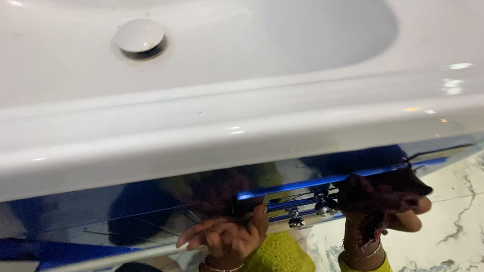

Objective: The person cleans the interior and exterior of a blue bathroom vanity cabinet and its drawers using a dark cloth.

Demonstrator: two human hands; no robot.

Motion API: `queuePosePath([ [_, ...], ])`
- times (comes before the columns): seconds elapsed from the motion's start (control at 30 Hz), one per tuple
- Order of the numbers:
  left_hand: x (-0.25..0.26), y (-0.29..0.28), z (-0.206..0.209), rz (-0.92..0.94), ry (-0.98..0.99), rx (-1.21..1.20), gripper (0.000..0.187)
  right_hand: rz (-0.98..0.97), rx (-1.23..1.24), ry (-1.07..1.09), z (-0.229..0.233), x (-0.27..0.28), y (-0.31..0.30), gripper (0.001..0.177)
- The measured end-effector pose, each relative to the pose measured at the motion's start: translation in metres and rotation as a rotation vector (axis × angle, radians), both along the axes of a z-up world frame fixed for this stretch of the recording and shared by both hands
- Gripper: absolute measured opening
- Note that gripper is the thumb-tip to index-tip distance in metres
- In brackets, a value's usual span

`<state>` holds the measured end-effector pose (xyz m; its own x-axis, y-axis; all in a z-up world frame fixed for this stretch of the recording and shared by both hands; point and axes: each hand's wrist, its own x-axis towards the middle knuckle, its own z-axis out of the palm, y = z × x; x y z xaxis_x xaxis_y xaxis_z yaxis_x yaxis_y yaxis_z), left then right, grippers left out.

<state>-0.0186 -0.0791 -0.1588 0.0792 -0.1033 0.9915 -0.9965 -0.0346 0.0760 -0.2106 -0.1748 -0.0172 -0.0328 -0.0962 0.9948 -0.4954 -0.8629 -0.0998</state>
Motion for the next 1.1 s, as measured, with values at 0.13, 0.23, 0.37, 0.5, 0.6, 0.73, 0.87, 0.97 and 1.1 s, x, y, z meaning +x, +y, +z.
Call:
queuePosePath([
  [0.13,-0.009,-0.008,0.03,0.051,-0.014,0.073,0.091,0.021,0.006,-0.032,-0.009,0.003,-0.008,0.044],
  [0.23,-0.01,-0.014,0.04,0.007,0.034,0.035,0.078,0.025,0.001,-0.05,-0.009,0.004,-0.009,0.042],
  [0.37,-0.007,-0.011,0.042,-0.029,-0.008,0.083,0.064,0.039,-0.023,-0.051,-0.013,0.005,-0.01,0.041],
  [0.5,-0.008,-0.023,0.042,-0.033,-0.015,-0.045,0.053,0.041,-0.066,-0.072,-0.01,-0.004,-0.024,0.039],
  [0.6,-0.007,-0.023,0.037,-0.02,-0.024,-0.036,0.047,0.036,-0.098,-0.062,-0.013,-0.006,-0.029,0.038],
  [0.73,-0.011,-0.019,0.037,-0.032,-0.005,-0.037,0.038,0.024,-0.13,-0.055,-0.018,-0.009,-0.024,0.037],
  [0.87,-0.011,-0.019,0.038,-0.047,0.011,0.005,0.032,0.037,-0.138,-0.106,-0.023,-0.014,-0.026,0.036],
  [0.97,-0.011,-0.021,0.039,-0.071,-0.001,-0.066,0.036,0.07,-0.133,-0.183,-0.029,-0.019,-0.023,0.036],
  [1.1,-0.007,-0.019,0.034,-0.122,-0.029,-0.12,0.045,0.129,-0.039,-0.172,-0.028,-0.035,-0.007,0.037],
])
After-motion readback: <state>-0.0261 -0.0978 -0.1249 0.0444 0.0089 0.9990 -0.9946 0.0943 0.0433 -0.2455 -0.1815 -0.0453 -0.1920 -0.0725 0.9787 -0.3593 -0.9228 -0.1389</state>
